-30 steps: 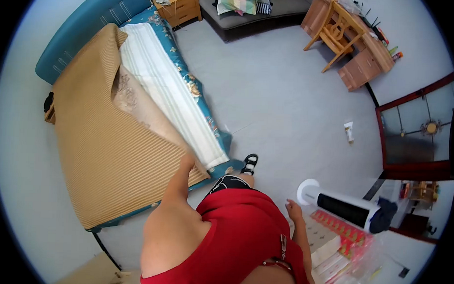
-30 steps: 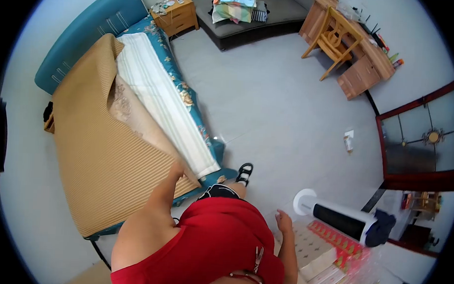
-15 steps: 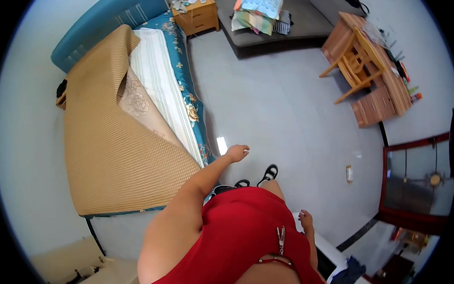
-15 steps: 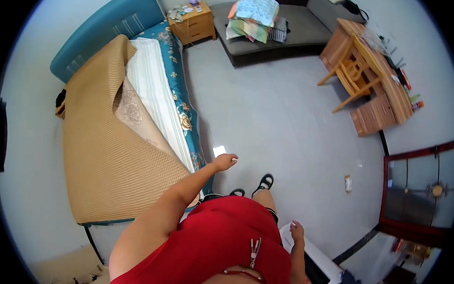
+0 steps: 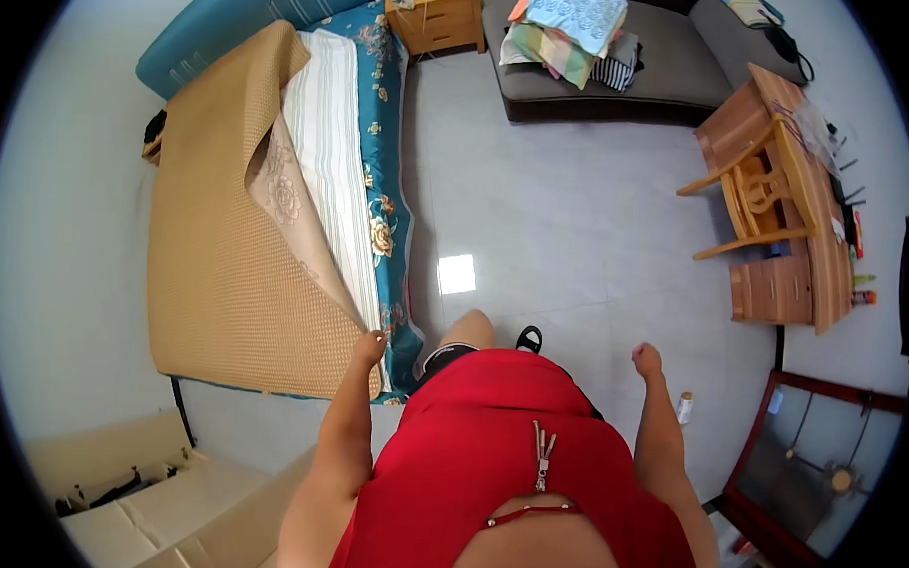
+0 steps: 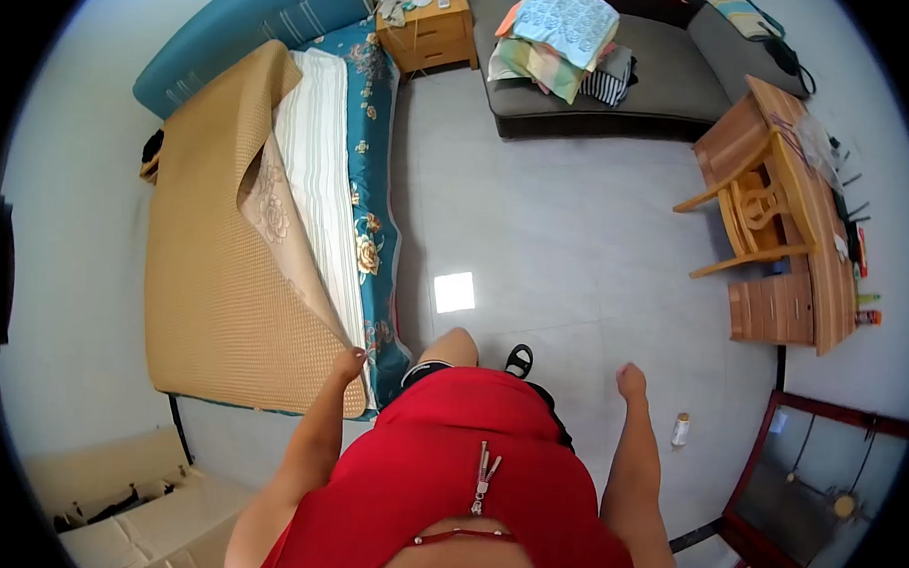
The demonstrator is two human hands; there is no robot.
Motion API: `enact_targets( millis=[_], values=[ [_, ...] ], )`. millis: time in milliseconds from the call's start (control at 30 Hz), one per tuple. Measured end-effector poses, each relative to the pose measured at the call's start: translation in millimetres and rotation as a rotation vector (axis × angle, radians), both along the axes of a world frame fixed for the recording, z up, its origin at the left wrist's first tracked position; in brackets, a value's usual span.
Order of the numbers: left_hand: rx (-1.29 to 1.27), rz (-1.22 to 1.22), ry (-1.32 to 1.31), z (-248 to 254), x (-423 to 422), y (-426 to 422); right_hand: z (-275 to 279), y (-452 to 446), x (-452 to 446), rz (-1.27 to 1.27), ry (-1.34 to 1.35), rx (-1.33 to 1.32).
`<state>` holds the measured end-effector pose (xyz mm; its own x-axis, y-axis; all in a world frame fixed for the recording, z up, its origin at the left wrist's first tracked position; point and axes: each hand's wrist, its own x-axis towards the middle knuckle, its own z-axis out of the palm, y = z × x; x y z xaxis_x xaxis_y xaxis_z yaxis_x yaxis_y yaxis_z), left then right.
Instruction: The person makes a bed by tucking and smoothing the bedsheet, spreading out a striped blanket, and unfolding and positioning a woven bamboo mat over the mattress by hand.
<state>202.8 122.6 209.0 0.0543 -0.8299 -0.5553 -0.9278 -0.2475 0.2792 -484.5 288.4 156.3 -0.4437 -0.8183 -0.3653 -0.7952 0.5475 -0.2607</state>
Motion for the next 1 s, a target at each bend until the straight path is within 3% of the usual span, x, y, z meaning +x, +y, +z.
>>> enact_targets(
  millis=[100, 167, 267, 367, 567, 633, 733, 933, 1000],
  values=[
    [0.061, 0.134, 0.061, -1.3, -9.3, 12.6, 17.7, -100.4, -4.4, -0.005, -0.160, -0.018],
    [0.234, 0.231, 0.188, -9.5, -15.0, 12.5, 16.5, -163.7, 6.7, 0.057, -0.240, -0.018],
    [0.312, 0.211, 0.352, -65.8, 2.3, 3.0, 14.4, -245.0, 42.1, 0.172, -0.331, -0.047],
    [0.364, 0.058, 0.196, -51.5, 3.1, -64.4, 18.3, -322.9, 82.0, 0.231, -0.390, -0.038],
    [0.023, -0.065, 0.036, -26.7, 22.5, -247.8, 33.2, -425.2, 129.5, 0.371, -0.442, -0.029],
    [-0.038, -0.002, 0.026, -2.1, 13.1, -314.6, 39.2, -458.6, 130.9, 0.401, -0.430, -0.067],
    [-0.077, 0.055, 0.126, 39.2, -16.4, -399.8, 32.0, -504.2, 116.5, 0.365, -0.333, 0.040],
    [-0.030, 0.092, 0.235, 23.3, -46.3, -496.0, -13.2, -616.9, 51.3, 0.366, -0.257, 0.424],
    [0.084, 0.137, 0.214, 30.3, -49.0, -499.3, -20.6, -669.2, 33.5, 0.417, -0.215, 0.368]
  ],
)
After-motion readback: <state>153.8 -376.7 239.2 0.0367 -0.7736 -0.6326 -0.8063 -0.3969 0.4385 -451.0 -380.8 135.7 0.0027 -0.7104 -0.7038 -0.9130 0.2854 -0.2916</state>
